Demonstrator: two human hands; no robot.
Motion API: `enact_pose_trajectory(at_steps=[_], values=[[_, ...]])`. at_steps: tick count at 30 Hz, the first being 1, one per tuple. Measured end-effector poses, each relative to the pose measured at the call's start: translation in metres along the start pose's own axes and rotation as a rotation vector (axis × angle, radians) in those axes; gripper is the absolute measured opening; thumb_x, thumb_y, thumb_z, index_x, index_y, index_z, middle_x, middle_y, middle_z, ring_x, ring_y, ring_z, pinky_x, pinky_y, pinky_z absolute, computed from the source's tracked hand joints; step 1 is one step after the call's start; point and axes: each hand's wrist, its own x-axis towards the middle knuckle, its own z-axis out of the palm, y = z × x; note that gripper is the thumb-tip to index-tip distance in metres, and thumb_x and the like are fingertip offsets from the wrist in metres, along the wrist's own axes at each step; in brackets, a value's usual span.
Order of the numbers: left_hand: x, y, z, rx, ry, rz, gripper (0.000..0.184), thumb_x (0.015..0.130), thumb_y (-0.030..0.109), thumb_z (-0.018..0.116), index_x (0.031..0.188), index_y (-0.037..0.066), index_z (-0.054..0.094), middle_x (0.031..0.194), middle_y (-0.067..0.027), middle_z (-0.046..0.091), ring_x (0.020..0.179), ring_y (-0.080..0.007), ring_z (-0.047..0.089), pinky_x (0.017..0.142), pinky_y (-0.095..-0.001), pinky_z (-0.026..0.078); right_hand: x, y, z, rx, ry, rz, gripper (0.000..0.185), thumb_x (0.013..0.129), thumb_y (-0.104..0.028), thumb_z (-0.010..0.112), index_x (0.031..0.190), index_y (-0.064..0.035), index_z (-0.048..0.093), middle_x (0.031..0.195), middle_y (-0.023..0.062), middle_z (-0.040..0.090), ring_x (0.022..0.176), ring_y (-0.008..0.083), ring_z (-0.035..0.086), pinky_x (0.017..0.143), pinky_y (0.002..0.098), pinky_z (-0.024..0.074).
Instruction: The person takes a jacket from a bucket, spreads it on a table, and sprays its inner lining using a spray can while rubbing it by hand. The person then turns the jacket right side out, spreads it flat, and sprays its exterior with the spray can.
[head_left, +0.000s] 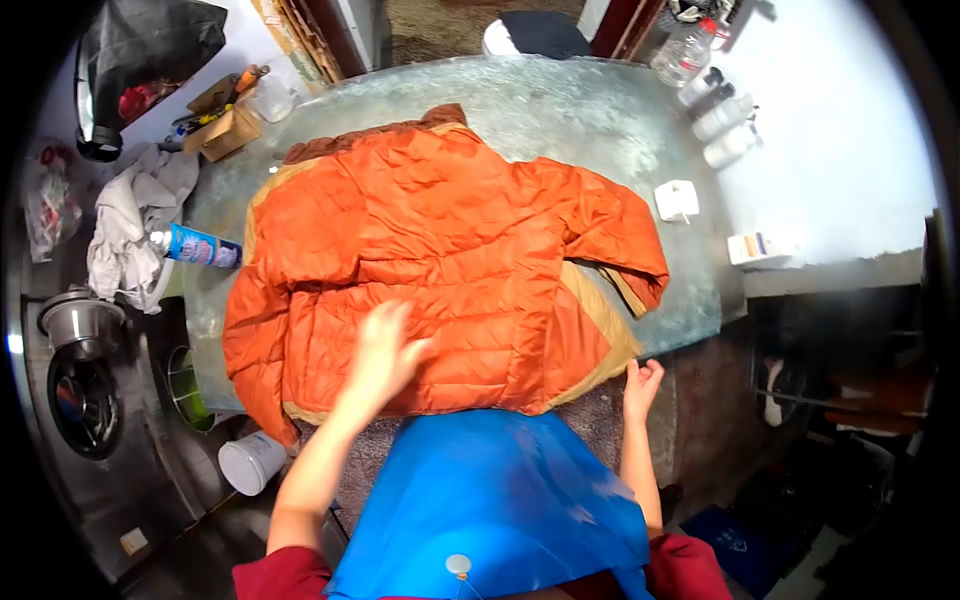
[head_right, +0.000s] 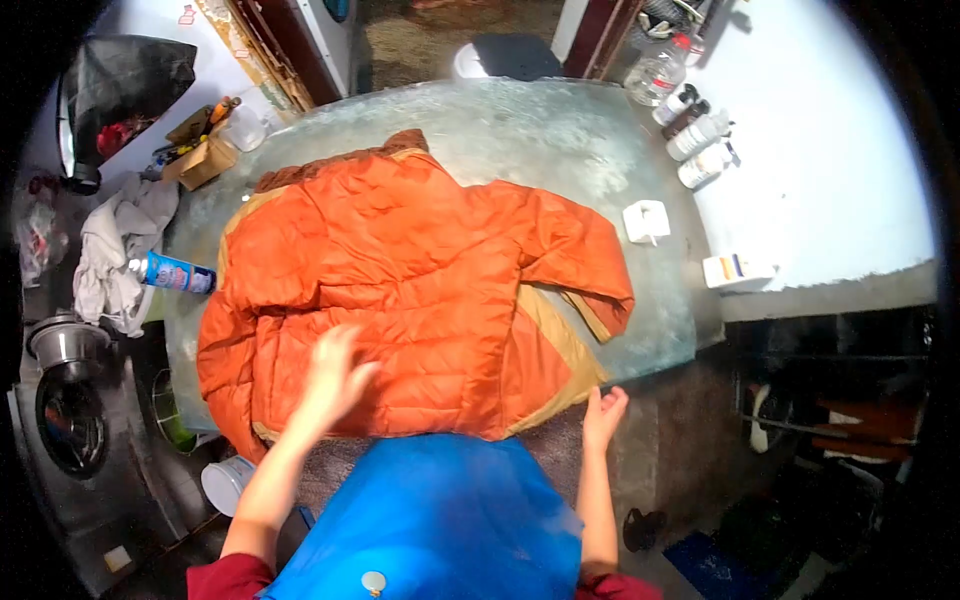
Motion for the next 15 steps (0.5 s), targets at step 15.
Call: enact_pose_trajectory(at_steps=[15], values=[[0.257, -0.032, 0.122, 0.305, -0.147, -0.165, 0.086, 0.081, 0.075, 0.043, 0.15, 0.035, 0.011, 0.159, -0.0006, 0.005, 0.143, -0.0419, -0.004, 0.105, -0.0723, 0.004, -0.017, -0.166, 0.108, -0.754, -0.678, -0.852, 0.069, 0.077, -0.06, 0.061, 0.13, -0.0167, 0.054, 0.15, 0.0204, 0.025, 0.13, 0.0387, 0.033, 0.096, 0.0583, 0.0322]])
